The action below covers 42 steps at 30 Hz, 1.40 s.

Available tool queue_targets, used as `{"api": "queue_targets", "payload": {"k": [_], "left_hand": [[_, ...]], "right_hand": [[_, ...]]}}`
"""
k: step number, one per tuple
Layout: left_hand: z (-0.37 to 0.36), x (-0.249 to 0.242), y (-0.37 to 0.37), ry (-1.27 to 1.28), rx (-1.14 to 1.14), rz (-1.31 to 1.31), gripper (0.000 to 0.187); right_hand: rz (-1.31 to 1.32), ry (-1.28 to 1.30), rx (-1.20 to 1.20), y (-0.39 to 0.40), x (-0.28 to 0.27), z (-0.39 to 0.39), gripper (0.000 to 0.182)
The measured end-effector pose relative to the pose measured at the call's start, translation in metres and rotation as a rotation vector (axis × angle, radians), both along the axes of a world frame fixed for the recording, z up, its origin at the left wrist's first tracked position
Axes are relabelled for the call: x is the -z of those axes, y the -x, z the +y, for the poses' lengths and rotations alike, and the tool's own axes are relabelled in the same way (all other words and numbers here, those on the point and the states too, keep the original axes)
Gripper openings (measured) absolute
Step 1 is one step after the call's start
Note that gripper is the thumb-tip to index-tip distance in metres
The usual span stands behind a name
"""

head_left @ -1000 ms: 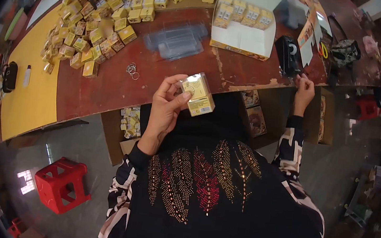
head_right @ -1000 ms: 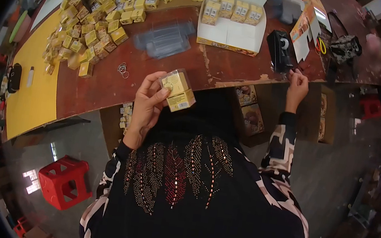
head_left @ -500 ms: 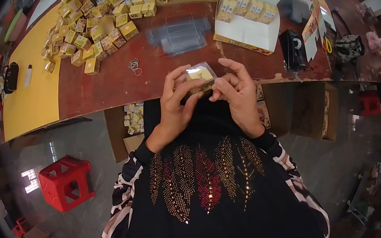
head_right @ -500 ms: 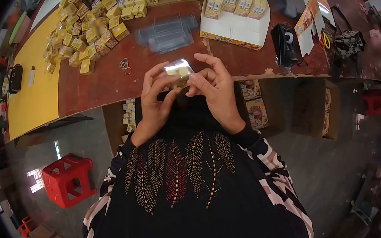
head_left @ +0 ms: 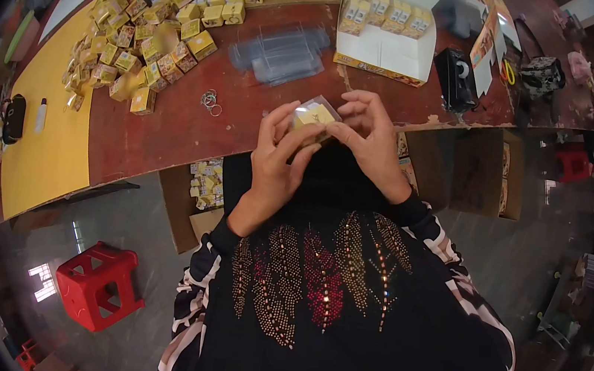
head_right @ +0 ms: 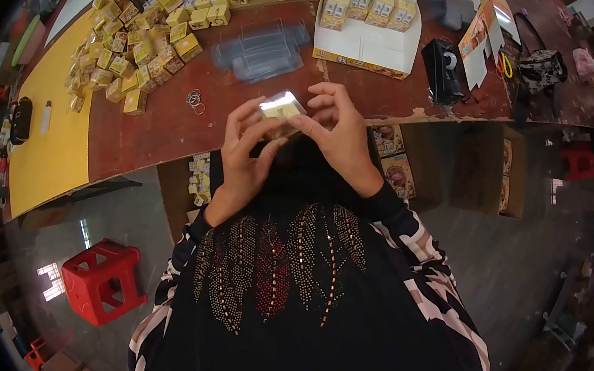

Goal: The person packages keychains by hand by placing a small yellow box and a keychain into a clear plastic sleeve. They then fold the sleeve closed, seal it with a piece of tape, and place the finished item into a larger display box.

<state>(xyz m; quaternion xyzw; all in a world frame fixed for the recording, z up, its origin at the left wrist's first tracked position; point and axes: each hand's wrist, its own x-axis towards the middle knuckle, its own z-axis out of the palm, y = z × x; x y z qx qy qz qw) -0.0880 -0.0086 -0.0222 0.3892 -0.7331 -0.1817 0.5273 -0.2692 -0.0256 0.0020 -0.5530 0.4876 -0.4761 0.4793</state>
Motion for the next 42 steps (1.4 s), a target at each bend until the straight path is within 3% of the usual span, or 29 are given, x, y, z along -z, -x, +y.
{"api": "queue_targets", "payload": {"k": [2, 3, 5, 11, 14, 16, 18, 19, 20, 21, 22, 24, 26, 28, 32, 35, 37, 42], "left_hand": [[0.002, 0.004, 0.002, -0.284, 0.109, 0.244, 0.043], [0.003, 0.002, 0.002, -0.332, 0.162, 0.269, 0.044], [0.002, -0.001, 0.004, -0.387, 0.199, 0.362, 0.043], [0.0, 0.007, 0.006, -0.579, 0.317, 0.511, 0.041], [-0.001, 0.005, 0.011, -0.693, 0.361, 0.503, 0.04], [-0.003, 0.004, 0.005, -0.703, 0.338, 0.371, 0.04], [-0.005, 0.007, 0.002, -0.708, 0.359, 0.395, 0.039], [-0.005, 0.009, 0.001, -0.713, 0.364, 0.417, 0.039], [-0.006, 0.012, 0.0, -0.74, 0.361, 0.435, 0.037], [-0.006, 0.012, 0.0, -0.741, 0.367, 0.432, 0.037], [-0.006, 0.013, 0.001, -0.753, 0.369, 0.419, 0.037], [-0.006, 0.014, 0.005, -0.764, 0.372, 0.413, 0.037], [-0.006, 0.016, 0.006, -0.749, 0.368, 0.383, 0.038], [-0.005, 0.014, 0.007, -0.745, 0.355, 0.367, 0.038], [-0.005, 0.015, 0.004, -0.739, 0.358, 0.365, 0.04], [-0.007, 0.016, 0.003, -0.756, 0.344, 0.404, 0.039], [-0.007, 0.016, 0.003, -0.762, 0.356, 0.433, 0.039], [-0.007, 0.021, 0.007, -0.793, 0.411, 0.521, 0.04]], "right_hand": [[0.187, 0.48, 0.061, 0.004, 0.001, -0.003, 0.03], [0.186, 0.482, 0.062, 0.007, 0.002, -0.007, 0.03], [0.342, 0.697, -0.156, 0.014, 0.007, -0.016, 0.026], [0.285, 0.398, -0.361, 0.024, 0.015, -0.025, 0.03], [0.473, 0.301, -0.418, 0.037, 0.011, -0.018, 0.049], [0.415, 0.358, -0.179, 0.065, -0.005, -0.023, 0.053], [0.137, 0.264, 0.392, 0.119, 0.012, -0.041, 0.028], [0.27, 0.304, 0.612, 0.16, 0.01, -0.047, 0.017], [0.332, 0.35, 0.769, 0.195, 0.016, -0.054, 0.017], [0.64, 0.335, 0.841, 0.227, 0.019, -0.057, 0.02], [0.641, 0.335, 0.848, 0.251, 0.026, -0.06, 0.02], [0.703, 0.056, 0.708, 0.284, 0.034, -0.064, 0.023], [0.619, -0.068, 0.606, 0.298, 0.041, -0.069, 0.025], [0.346, -0.111, 0.539, 0.299, 0.05, -0.073, 0.024], [0.167, -0.038, 0.504, 0.3, 0.062, -0.075, 0.024], [0.092, 0.031, 0.663, 0.275, 0.055, -0.064, 0.022], [-0.148, 0.153, 0.773, 0.262, 0.045, -0.054, 0.022], [-0.145, 0.106, 0.694, 0.27, 0.085, -0.038, 0.021]]}}
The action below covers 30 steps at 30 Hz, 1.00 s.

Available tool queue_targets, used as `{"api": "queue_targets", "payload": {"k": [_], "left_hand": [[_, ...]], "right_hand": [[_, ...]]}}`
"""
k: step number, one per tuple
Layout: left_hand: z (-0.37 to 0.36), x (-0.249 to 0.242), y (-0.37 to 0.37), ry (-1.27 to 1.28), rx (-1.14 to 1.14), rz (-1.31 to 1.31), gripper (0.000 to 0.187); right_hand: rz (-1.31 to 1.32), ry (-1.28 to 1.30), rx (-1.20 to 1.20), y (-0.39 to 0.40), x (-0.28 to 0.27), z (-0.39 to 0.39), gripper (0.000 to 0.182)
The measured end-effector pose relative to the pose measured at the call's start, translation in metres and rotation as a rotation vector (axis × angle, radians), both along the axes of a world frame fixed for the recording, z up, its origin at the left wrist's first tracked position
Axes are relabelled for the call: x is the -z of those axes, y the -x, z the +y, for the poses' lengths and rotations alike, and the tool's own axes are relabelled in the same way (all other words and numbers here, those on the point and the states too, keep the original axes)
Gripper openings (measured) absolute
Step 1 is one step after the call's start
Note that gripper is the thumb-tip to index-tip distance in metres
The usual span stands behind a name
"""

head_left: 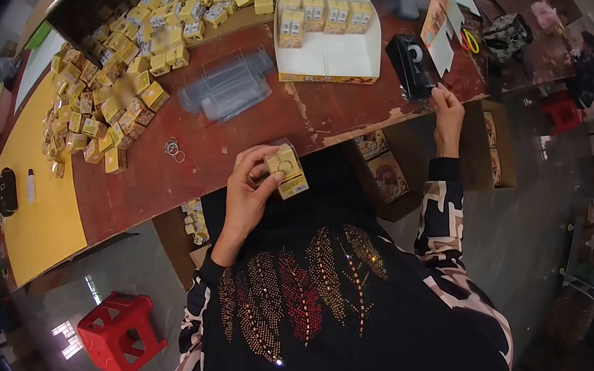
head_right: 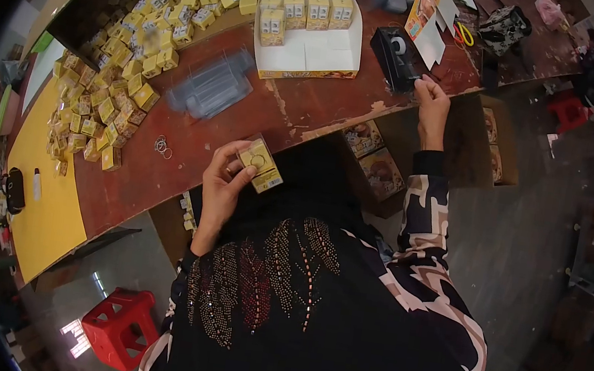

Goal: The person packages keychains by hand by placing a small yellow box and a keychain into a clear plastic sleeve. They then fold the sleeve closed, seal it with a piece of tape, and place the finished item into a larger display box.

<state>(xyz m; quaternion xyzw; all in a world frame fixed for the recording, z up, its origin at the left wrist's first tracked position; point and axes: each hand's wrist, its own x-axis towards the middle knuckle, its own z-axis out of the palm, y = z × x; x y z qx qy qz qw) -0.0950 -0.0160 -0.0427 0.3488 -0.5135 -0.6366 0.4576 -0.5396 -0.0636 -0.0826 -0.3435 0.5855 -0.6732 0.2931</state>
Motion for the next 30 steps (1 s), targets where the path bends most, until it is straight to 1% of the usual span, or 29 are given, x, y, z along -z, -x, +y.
{"api": "queue_targets", "payload": {"k": [2, 3, 5, 6, 8, 9, 11, 12, 14, 16, 18, 20, 22, 23, 30], "left_hand": [[0.0, 0.0, 0.0, -0.071, 0.011, 0.072, 0.042], [-0.001, -0.002, 0.0, -0.073, 0.009, 0.07, 0.042], [-0.002, -0.01, -0.001, -0.213, -0.018, 0.16, 0.043], [-0.003, -0.013, 0.0, -0.241, -0.022, 0.195, 0.043], [-0.006, -0.018, 0.003, -0.294, -0.053, 0.334, 0.042], [-0.007, -0.017, 0.002, -0.303, -0.058, 0.367, 0.043], [-0.009, -0.02, 0.002, -0.288, -0.083, 0.352, 0.043], [-0.01, -0.02, 0.002, -0.261, -0.108, 0.323, 0.043], [-0.011, -0.02, 0.003, -0.2, -0.16, 0.295, 0.043], [-0.013, -0.02, 0.006, -0.191, -0.171, 0.307, 0.044], [-0.015, -0.02, 0.01, -0.07, -0.252, 0.284, 0.042], [-0.014, -0.025, 0.014, -0.024, -0.29, 0.28, 0.042], [-0.011, -0.029, 0.012, 0.02, -0.338, 0.268, 0.041], [-0.01, -0.03, 0.01, 0.039, -0.337, 0.269, 0.04], [-0.007, -0.034, 0.009, 0.083, -0.338, 0.25, 0.04]], "right_hand": [[0.012, 0.063, 0.073, -0.012, 0.007, 0.002, 0.02], [0.011, 0.062, 0.071, -0.012, 0.007, 0.0, 0.02], [0.139, 0.008, 0.146, -0.013, 0.007, -0.002, 0.02], [0.139, 0.009, 0.141, -0.01, 0.01, -0.003, 0.02], [0.348, 0.027, 0.198, -0.001, 0.022, -0.001, 0.019], [0.388, 0.044, 0.225, 0.004, 0.023, 0.002, 0.018], [0.462, 0.064, 0.269, -0.008, 0.008, 0.009, 0.013], [0.458, 0.063, 0.244, -0.027, -0.012, 0.012, 0.013], [0.356, 0.136, 0.075, -0.082, -0.054, 0.02, 0.011], [0.173, 0.111, -0.211, -0.14, -0.083, 0.029, 0.01], [0.147, 0.055, -0.485, -0.188, -0.091, 0.044, 0.025], [-0.133, 0.021, -0.68, -0.233, -0.099, 0.06, 0.049], [-0.157, -0.035, -0.769, -0.252, -0.09, 0.065, 0.063], [-0.155, -0.045, -0.777, -0.258, -0.086, 0.067, 0.059], [-0.11, -0.106, -0.821, -0.263, -0.073, 0.056, 0.056]]}}
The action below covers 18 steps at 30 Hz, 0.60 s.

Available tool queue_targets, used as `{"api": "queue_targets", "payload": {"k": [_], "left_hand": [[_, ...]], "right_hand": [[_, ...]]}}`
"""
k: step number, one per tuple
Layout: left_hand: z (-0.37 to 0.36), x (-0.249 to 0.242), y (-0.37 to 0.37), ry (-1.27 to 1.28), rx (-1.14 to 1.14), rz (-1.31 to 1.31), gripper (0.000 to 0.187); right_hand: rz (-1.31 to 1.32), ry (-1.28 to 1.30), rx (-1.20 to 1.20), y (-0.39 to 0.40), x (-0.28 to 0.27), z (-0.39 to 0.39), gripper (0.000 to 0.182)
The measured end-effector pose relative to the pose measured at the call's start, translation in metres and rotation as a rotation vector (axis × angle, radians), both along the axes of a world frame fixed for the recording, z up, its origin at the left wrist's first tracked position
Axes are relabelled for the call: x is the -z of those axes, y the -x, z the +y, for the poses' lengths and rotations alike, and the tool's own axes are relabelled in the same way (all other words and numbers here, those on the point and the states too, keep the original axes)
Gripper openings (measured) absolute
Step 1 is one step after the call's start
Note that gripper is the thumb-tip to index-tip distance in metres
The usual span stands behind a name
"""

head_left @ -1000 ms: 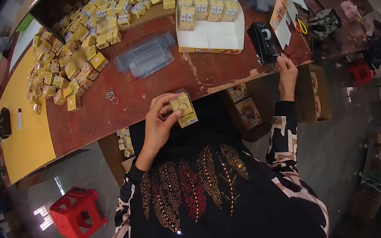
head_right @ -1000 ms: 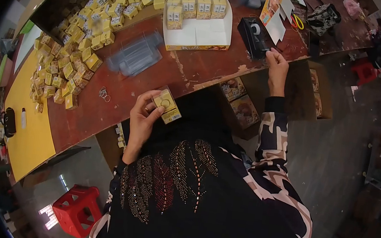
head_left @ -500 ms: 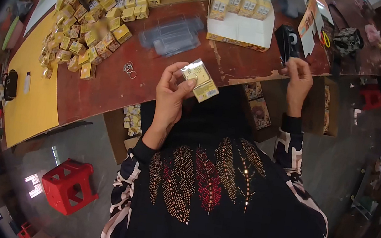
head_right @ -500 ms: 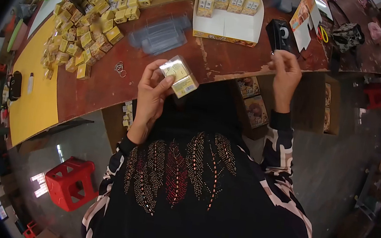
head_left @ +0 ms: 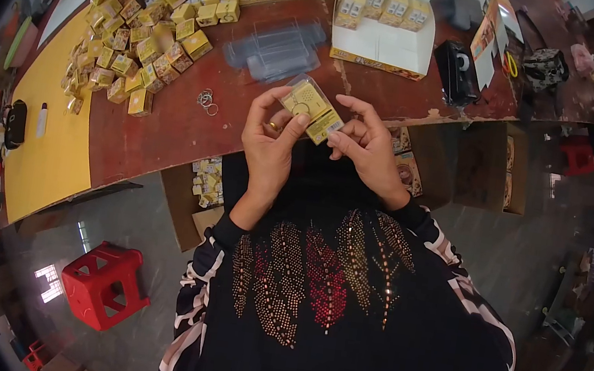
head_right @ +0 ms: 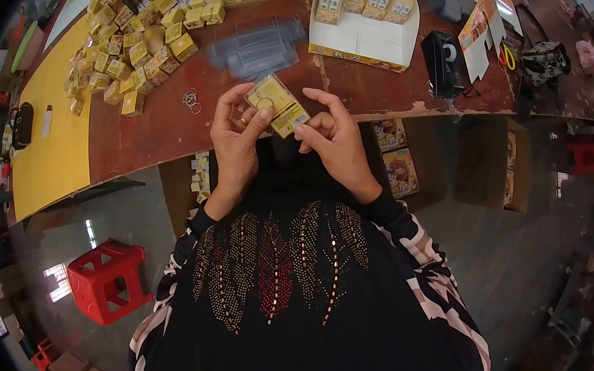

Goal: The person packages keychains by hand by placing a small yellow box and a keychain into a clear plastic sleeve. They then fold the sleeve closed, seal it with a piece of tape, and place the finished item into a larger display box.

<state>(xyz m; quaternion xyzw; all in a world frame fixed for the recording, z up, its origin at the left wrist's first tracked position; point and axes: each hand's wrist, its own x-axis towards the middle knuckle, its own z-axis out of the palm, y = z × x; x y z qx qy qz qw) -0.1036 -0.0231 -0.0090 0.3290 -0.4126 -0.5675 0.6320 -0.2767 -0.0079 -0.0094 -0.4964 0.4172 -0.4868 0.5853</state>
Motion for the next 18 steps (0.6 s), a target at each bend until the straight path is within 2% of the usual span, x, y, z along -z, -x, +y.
{"api": "queue_targets", "payload": {"k": [3, 5, 6, 8, 9, 11, 13, 15, 16, 18], "left_hand": [[-0.001, 0.0, -0.004, -0.033, 0.02, 0.018, 0.04], [-0.002, 0.001, -0.006, -0.068, 0.006, 0.016, 0.04], [-0.004, 0.0, -0.007, -0.101, -0.004, 0.014, 0.041], [-0.005, 0.002, -0.006, -0.159, 0.016, 0.042, 0.042], [-0.005, 0.004, -0.006, -0.221, 0.038, 0.07, 0.043], [-0.007, 0.007, -0.01, -0.275, 0.083, 0.067, 0.044], [-0.009, 0.008, -0.013, -0.421, 0.193, 0.127, 0.045], [-0.012, 0.011, -0.016, -0.448, 0.237, 0.156, 0.045], [-0.012, 0.011, -0.016, -0.479, 0.285, 0.182, 0.045], [-0.011, 0.006, -0.017, -0.461, 0.297, 0.239, 0.045]], "right_hand": [[-0.027, -0.094, 0.004, -0.003, -0.005, 0.0, 0.056], [0.275, 0.054, 0.135, -0.006, -0.004, -0.001, 0.051], [0.275, 0.056, 0.133, -0.005, -0.004, -0.002, 0.051], [0.46, 0.592, 0.208, -0.001, -0.001, -0.006, 0.039], [0.458, 0.593, 0.205, 0.002, -0.003, -0.011, 0.039], [0.702, 0.993, 0.033, 0.009, -0.009, -0.021, 0.028], [0.659, 0.943, -0.001, 0.013, -0.007, -0.026, 0.023], [0.694, 0.997, -0.096, 0.019, -0.005, -0.037, 0.04], [0.693, 1.001, -0.097, 0.022, -0.006, -0.038, 0.04], [0.725, 0.736, -0.156, 0.027, -0.013, -0.043, 0.073]]}}
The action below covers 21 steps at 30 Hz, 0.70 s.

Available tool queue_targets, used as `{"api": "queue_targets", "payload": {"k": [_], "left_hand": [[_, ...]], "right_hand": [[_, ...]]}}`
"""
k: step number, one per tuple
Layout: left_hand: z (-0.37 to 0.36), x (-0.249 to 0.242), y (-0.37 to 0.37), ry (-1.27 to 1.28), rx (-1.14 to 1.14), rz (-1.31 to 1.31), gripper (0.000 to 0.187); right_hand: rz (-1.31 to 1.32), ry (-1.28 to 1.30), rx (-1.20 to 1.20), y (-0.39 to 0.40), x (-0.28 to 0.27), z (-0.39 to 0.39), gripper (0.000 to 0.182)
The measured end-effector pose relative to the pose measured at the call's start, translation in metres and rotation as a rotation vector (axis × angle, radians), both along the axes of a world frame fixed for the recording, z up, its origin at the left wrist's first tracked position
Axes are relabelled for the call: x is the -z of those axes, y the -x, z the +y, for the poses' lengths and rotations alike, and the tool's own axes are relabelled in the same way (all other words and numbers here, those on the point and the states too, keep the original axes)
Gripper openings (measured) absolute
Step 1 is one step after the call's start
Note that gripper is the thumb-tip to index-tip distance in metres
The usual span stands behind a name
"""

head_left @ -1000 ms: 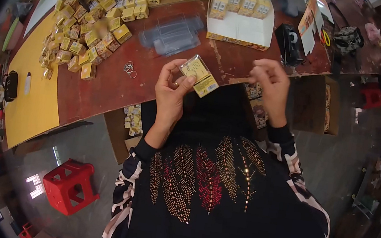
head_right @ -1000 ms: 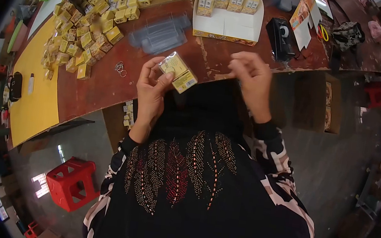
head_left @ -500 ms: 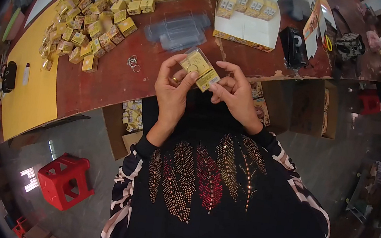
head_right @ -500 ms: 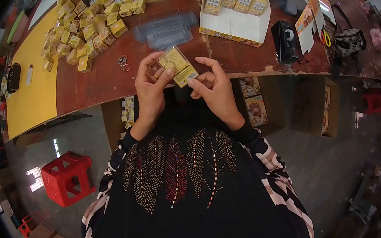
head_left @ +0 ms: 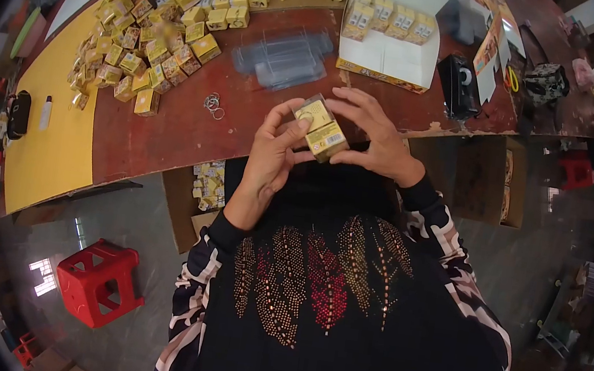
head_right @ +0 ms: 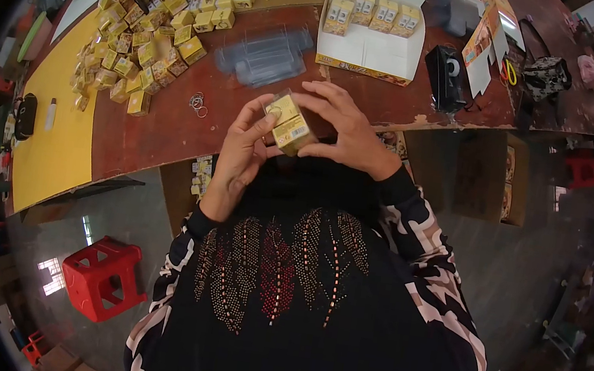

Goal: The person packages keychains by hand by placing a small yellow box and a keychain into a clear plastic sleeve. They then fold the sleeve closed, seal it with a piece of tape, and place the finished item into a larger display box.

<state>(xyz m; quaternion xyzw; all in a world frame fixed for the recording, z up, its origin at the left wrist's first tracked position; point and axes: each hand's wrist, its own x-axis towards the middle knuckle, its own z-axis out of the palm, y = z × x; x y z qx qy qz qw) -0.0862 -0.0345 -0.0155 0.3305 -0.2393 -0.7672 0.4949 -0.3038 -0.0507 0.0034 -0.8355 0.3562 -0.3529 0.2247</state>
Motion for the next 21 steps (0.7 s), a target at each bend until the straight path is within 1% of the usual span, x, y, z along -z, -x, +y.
{"api": "queue_targets", "payload": {"k": [1, 2, 3, 4, 5, 6, 7, 8, 9, 10, 11, 12, 13, 14, 15, 16, 18, 19, 20, 21], "left_hand": [[0.001, -0.003, 0.0, 0.004, 0.0, 0.06, 0.045], [0.002, -0.004, 0.001, 0.011, 0.001, 0.059, 0.045], [0.004, -0.003, 0.003, 0.271, -0.045, -0.09, 0.044], [0.005, -0.004, 0.005, 0.53, -0.09, -0.239, 0.043], [0.006, -0.007, 0.005, 0.641, -0.06, -0.282, 0.043], [0.007, -0.012, 0.006, 0.751, -0.028, -0.388, 0.042], [0.008, -0.018, 0.006, 0.861, 0.005, -0.493, 0.042], [0.01, -0.026, 0.006, 0.905, 0.082, -0.51, 0.046], [0.008, -0.028, 0.007, 0.905, 0.16, -0.43, 0.048], [0.007, -0.03, 0.009, 0.903, 0.235, -0.35, 0.049], [0.004, -0.033, 0.012, 0.827, 0.331, -0.136, 0.053], [0.002, -0.037, 0.012, 0.833, 0.335, -0.135, 0.053], [0.001, -0.042, 0.012, 0.742, 0.392, -0.073, 0.053], [0.001, -0.045, 0.011, 0.651, 0.445, -0.012, 0.054], [0.001, -0.047, 0.01, 0.648, 0.448, -0.075, 0.054], [0.002, -0.048, 0.01, 0.654, 0.447, -0.078, 0.054], [0.0, -0.046, 0.014, 0.897, 0.24, -0.432, 0.052], [-0.001, -0.052, 0.015, 1.095, 0.11, -0.65, 0.046], [-0.001, -0.045, 0.018, 1.093, 0.109, -0.651, 0.046], [0.0, -0.038, 0.023, 0.976, -0.038, -0.666, 0.044]], "right_hand": [[-0.097, -0.207, -0.047, 0.006, -0.002, -0.003, 0.101], [-0.262, -0.388, -0.097, 0.012, -0.005, -0.005, 0.101], [-0.427, -0.57, -0.149, 0.018, -0.008, -0.008, 0.102], [-0.501, -0.538, -0.181, 0.025, 0.002, -0.017, 0.086], [-0.607, -0.761, -0.134, 0.033, 0.002, -0.025, 0.076], [-0.714, -0.986, -0.083, 0.035, -0.004, -0.028, 0.067], [-0.722, -1.037, 0.027, 0.03, -0.008, -0.028, 0.053], [-0.547, -1.012, -0.055, 0.031, -0.018, -0.03, 0.051], [-0.371, -0.981, -0.136, 0.032, -0.027, -0.033, 0.049], [-0.335, -1.061, -0.156, 0.031, -0.022, -0.033, 0.053], [-0.371, -1.069, -0.307, 0.031, -0.02, -0.036, 0.058], [-0.403, -1.071, -0.461, 0.031, -0.02, -0.039, 0.065], [-0.383, -1.227, -0.502, 0.032, -0.019, -0.042, 0.077], [-0.429, -1.211, -0.522, 0.03, -0.016, -0.041, 0.079], [-0.476, -1.195, -0.544, 0.027, -0.014, -0.039, 0.081], [-0.431, -1.144, -0.505, 0.026, -0.018, -0.036, 0.084], [-0.537, -1.163, -0.587, 0.023, -0.019, -0.029, 0.081], [-0.551, -1.117, -0.512, 0.023, -0.015, -0.022, 0.083], [-0.551, -1.12, -0.513, 0.021, -0.014, -0.02, 0.083], [-0.616, -1.04, -0.469, 0.018, -0.012, -0.018, 0.079]]}}
